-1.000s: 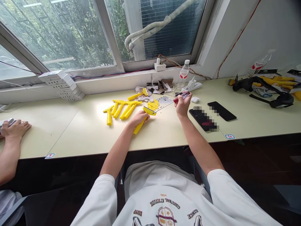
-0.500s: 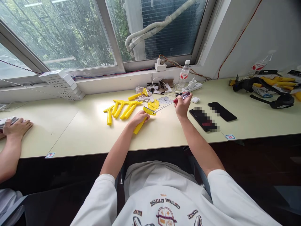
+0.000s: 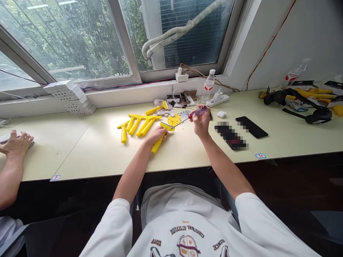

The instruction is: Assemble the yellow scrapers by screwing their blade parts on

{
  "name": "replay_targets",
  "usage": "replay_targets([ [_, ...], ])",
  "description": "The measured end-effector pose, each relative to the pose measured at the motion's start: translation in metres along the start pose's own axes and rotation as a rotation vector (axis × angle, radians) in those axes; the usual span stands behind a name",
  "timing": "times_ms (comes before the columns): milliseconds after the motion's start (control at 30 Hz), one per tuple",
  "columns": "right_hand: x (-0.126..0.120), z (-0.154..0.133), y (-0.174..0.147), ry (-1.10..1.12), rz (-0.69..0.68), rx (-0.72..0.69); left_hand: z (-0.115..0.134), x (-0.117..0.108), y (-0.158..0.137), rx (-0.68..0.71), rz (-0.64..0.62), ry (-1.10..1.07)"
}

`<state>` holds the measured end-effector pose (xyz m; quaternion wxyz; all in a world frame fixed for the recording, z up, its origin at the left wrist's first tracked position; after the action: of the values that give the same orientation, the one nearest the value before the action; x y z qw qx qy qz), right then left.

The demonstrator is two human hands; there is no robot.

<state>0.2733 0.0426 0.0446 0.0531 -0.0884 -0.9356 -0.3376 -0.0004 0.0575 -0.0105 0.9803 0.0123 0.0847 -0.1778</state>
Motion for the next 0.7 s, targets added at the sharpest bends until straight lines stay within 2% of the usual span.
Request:
replay_targets([
  [200, 0.0009, -0.0046, -0.0007, -0.044, 0.038, 0.038, 0.0029, 0.0013, -0.0012, -0.005, 0.006, 0.008],
  [400, -0.0004, 0.0011, 0.0018, -0.032, 0.134, 0.046, 0.0033, 0.0002, -0.0018, -0.012, 0.025, 0.009],
  [700, 0.0039, 0.0007, 0.0008, -0.020, 0.062, 0.090, 0.0064, 0.0020, -0.0030, -0.016, 0.057, -0.011],
])
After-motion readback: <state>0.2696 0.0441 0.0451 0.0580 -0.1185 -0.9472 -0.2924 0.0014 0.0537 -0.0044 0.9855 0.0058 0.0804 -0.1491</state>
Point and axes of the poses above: each hand's wrist, its own y-axis towards the middle knuckle, its own x-axis out of the palm, z = x × y, the point moved 4 cm from there along y, towards the middle knuckle, and after that the axes turned 12 degrees about x, right-handed, at the moved point
